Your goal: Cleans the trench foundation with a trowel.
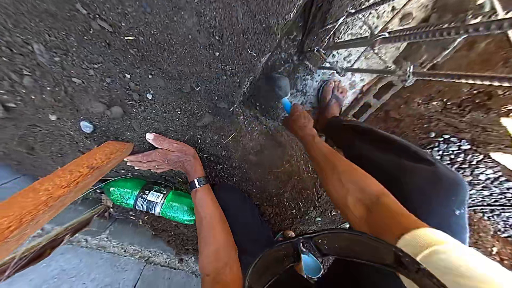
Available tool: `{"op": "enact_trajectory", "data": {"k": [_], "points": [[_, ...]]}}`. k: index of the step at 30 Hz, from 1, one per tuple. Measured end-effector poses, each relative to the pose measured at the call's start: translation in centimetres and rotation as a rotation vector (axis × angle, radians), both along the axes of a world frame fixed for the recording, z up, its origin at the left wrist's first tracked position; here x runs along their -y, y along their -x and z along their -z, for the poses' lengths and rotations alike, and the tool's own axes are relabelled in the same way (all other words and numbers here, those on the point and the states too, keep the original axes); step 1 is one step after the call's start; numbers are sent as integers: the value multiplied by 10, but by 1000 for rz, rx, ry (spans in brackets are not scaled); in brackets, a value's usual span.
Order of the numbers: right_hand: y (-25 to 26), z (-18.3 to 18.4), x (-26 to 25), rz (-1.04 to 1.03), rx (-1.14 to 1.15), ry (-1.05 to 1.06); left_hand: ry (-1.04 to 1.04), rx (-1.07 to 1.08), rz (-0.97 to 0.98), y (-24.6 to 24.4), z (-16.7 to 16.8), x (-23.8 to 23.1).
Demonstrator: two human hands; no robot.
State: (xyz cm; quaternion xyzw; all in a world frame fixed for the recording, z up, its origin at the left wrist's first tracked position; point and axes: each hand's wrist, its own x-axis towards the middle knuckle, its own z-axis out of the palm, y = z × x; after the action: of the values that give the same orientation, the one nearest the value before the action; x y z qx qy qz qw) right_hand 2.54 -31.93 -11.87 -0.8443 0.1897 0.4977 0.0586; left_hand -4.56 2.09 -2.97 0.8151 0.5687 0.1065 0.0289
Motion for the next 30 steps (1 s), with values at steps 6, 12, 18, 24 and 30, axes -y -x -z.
{"op": "enact_trajectory", "data": {"k": [6, 12, 18, 24, 30], "points": [[39, 28, -4, -109, -105, -49, -28, 17, 10, -5, -2, 2], [32, 28, 23, -191, -117, -17, 19, 70, 3, -4, -3, 1], [29, 52, 18, -161, -97, -61, 3, 63, 9, -7, -4, 3], [34, 55, 36, -236, -143, -72, -12, 109, 26, -8, -2, 2], [32, 59, 43, -195, -166, -93, -17, 131, 48, -7, 0, 0]]}}
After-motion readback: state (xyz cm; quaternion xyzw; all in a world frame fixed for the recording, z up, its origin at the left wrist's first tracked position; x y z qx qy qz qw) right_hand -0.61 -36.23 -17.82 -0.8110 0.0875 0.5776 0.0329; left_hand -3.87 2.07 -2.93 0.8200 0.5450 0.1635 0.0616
